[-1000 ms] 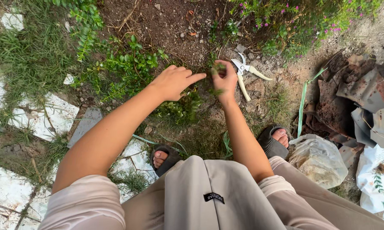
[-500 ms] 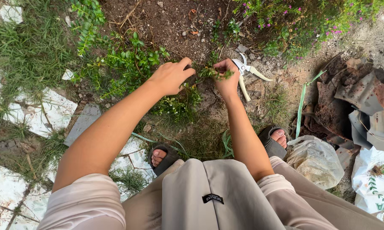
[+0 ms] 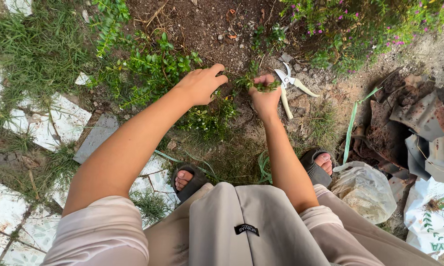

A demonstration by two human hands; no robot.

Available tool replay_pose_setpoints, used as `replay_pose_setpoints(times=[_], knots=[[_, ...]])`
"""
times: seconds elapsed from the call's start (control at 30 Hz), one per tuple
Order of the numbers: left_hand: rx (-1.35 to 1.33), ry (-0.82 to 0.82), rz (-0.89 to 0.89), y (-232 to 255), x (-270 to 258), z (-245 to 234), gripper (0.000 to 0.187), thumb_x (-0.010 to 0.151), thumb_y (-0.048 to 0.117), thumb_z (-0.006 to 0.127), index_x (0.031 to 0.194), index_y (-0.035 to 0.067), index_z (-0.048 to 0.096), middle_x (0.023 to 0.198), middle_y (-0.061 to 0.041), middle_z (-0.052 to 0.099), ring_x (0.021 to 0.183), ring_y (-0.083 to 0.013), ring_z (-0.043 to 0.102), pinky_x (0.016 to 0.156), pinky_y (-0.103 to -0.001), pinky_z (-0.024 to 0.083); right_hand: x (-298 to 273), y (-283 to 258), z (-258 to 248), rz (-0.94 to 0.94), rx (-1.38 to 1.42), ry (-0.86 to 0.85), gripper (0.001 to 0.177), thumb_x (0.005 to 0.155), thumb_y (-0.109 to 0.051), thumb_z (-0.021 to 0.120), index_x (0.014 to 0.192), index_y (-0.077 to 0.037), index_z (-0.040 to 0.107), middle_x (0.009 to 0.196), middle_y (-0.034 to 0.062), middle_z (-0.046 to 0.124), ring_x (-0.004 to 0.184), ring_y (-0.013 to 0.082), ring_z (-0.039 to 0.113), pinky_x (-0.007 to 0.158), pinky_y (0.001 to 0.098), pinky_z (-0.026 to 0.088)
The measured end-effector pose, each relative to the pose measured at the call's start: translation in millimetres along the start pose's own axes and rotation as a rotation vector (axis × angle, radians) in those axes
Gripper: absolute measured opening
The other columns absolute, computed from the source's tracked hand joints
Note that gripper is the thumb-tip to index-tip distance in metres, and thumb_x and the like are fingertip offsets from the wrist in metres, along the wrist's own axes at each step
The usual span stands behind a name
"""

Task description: The person weeds a garden by pulling up plants and roots by hand and cutting stems using shears.

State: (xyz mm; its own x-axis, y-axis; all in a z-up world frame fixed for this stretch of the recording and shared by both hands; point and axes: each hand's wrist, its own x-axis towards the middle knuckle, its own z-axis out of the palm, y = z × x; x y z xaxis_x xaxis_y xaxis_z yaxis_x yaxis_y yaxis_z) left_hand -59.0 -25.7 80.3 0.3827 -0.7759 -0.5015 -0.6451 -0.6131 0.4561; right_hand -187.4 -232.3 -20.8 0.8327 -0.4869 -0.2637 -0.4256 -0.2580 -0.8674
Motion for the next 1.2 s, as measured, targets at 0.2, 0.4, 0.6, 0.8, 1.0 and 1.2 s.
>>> replay_pose_setpoints(times=[0.2, 0.4, 0.6, 0.8, 1.0, 1.2], knots=[[0.001, 0.005, 0.011, -2, -1, 5, 0.069, 0.070, -0.001, 0.081, 0.133, 0.014, 0.058, 0.149, -0.011, 0.041, 0.115, -0.0385, 0.062, 0.096, -0.049, 0.052, 6, -14, 4, 0.166, 0.113, -0.072, 0.019, 0.083, 0.000, 0.075, 0.098, -0.008, 0.065, 0.088, 0.0010, 0.071, 0.076, 0.0126, 0.068, 0.070, 0.0285, 0.061], [0.002, 0.026, 0.018, -2, -1, 5, 0.066, 0.070, -0.002, 0.080, 0.131, 0.013, 0.060, 0.148, -0.012, 0.042, 0.115, -0.0390, 0.062, 0.097, -0.048, 0.052, 2, -43, 8, -0.095, -0.220, -0.031, 0.040, 0.079, -0.009, 0.089, 0.112, -0.003, 0.067, 0.099, 0.0114, 0.065, 0.091, 0.0239, 0.065, 0.082, 0.0368, 0.054], [0.007, 0.039, 0.037, -1, -7, 5, 0.065, 0.069, 0.000, 0.083, 0.129, 0.011, 0.061, 0.148, -0.013, 0.041, 0.115, -0.0388, 0.062, 0.099, -0.047, 0.051, -2, -30, 16, -0.335, -0.299, -0.125, 0.028, 0.079, 0.006, 0.073, 0.104, -0.007, 0.072, 0.118, 0.0151, 0.062, 0.112, 0.0301, 0.062, 0.099, 0.0395, 0.052], [-0.001, 0.058, 0.048, -5, -3, 10, 0.067, 0.068, 0.001, 0.084, 0.130, 0.011, 0.061, 0.148, -0.013, 0.041, 0.116, -0.0380, 0.062, 0.100, -0.047, 0.051, 0, -53, 12, -0.421, -0.255, -0.093, 0.049, 0.077, 0.007, 0.076, 0.120, -0.003, 0.055, 0.113, 0.0161, 0.064, 0.109, 0.0346, 0.063, 0.097, 0.0416, 0.053], [0.005, 0.057, 0.043, -6, -5, 9, 0.064, 0.069, 0.003, 0.085, 0.128, 0.012, 0.061, 0.150, -0.012, 0.040, 0.117, -0.0387, 0.061, 0.099, -0.048, 0.051, 1, -50, 8, -0.318, -0.196, -0.138, 0.061, 0.080, 0.001, 0.078, 0.133, -0.001, 0.048, 0.115, 0.0174, 0.060, 0.103, 0.0306, 0.063, 0.091, 0.0402, 0.057], [0.006, 0.029, 0.026, -3, -4, 5, 0.065, 0.071, 0.005, 0.086, 0.130, 0.013, 0.060, 0.152, -0.011, 0.039, 0.116, -0.0391, 0.062, 0.099, -0.048, 0.052, 14, -15, 18, -0.018, 0.304, -0.197, 0.021, 0.089, -0.002, 0.070, 0.103, 0.005, 0.056, 0.113, 0.0170, 0.057, 0.091, 0.0251, 0.067, 0.080, 0.0338, 0.065]])
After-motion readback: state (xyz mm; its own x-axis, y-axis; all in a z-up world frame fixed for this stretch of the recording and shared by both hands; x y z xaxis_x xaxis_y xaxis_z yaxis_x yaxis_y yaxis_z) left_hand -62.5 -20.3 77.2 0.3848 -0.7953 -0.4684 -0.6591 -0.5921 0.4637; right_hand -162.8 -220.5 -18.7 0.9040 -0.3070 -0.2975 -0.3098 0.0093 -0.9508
